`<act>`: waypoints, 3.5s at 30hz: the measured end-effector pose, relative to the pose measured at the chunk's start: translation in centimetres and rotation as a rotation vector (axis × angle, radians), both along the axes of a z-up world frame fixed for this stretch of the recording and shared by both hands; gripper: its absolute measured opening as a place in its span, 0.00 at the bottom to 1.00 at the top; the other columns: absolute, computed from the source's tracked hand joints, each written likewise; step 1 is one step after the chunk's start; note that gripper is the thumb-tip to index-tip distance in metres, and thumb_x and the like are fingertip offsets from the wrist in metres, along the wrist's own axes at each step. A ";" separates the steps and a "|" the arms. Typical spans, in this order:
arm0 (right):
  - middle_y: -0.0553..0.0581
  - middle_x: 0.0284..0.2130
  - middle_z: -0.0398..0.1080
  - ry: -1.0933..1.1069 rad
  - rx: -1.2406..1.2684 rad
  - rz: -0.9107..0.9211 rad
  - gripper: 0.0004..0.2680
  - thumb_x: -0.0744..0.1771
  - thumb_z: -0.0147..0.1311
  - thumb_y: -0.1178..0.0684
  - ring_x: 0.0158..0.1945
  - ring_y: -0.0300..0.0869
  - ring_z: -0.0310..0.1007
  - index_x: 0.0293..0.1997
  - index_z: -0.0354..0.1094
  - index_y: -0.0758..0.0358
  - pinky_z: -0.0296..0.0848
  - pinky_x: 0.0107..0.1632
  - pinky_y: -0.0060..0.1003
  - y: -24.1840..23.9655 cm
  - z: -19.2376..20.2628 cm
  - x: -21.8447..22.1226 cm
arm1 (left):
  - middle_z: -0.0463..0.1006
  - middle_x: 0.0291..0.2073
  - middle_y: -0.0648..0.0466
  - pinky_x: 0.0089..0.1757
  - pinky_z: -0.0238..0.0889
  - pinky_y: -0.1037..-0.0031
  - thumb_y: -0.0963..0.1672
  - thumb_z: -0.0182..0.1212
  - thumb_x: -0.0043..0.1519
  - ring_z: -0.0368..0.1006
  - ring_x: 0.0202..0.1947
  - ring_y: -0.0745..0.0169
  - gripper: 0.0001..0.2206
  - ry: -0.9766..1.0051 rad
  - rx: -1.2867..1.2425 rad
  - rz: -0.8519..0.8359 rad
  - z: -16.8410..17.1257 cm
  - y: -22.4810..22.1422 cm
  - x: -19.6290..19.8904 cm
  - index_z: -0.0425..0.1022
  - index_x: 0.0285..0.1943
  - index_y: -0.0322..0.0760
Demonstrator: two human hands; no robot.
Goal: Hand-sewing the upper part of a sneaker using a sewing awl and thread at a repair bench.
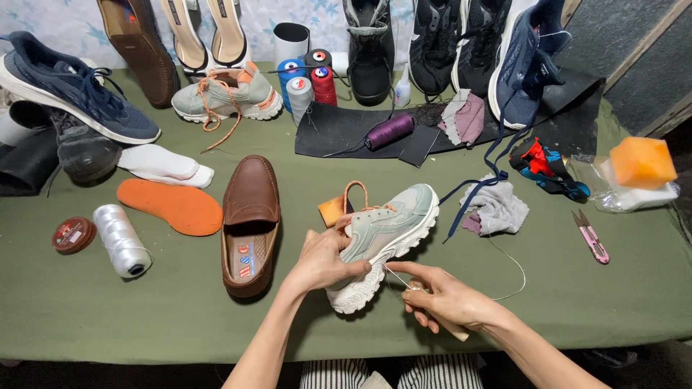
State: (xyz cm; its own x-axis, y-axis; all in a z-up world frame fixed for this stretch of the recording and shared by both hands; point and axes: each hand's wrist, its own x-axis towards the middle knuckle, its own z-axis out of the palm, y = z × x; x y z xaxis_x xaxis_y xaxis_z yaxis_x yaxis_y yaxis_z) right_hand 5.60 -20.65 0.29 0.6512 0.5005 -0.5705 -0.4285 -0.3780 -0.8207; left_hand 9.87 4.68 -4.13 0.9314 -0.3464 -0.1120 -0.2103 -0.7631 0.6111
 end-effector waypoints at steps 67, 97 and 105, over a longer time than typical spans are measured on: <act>0.53 0.46 0.69 -0.242 -0.584 0.444 0.22 0.69 0.41 0.50 0.40 0.42 0.62 0.75 0.53 0.36 0.64 0.33 0.39 0.6 1.3 2.8 | 0.48 0.20 0.63 0.41 0.46 0.75 0.56 0.80 0.49 0.44 0.31 0.60 0.34 0.022 -0.015 0.067 -3.1 -1.4 -0.7 0.46 0.22 0.48; 0.56 0.37 0.67 0.051 -0.337 0.287 0.13 0.69 0.44 0.56 0.33 0.39 0.64 0.60 0.68 0.57 0.63 0.35 0.33 0.3 -2.0 4.6 | 0.54 0.20 0.64 0.36 0.47 0.77 0.46 0.81 0.48 0.58 0.43 0.75 0.32 0.154 -0.347 0.085 0.3 -1.1 -0.8 0.47 0.17 0.44; 0.59 0.25 0.66 0.554 0.116 -0.021 0.12 0.70 0.46 0.64 0.16 0.34 0.57 0.59 0.70 0.73 0.56 0.14 0.25 0.0 -1.4 5.3 | 0.49 0.19 0.63 0.33 0.43 0.76 0.47 0.82 0.47 0.46 0.26 0.66 0.35 0.208 -0.363 0.130 -0.4 -0.6 -0.4 0.43 0.19 0.44</act>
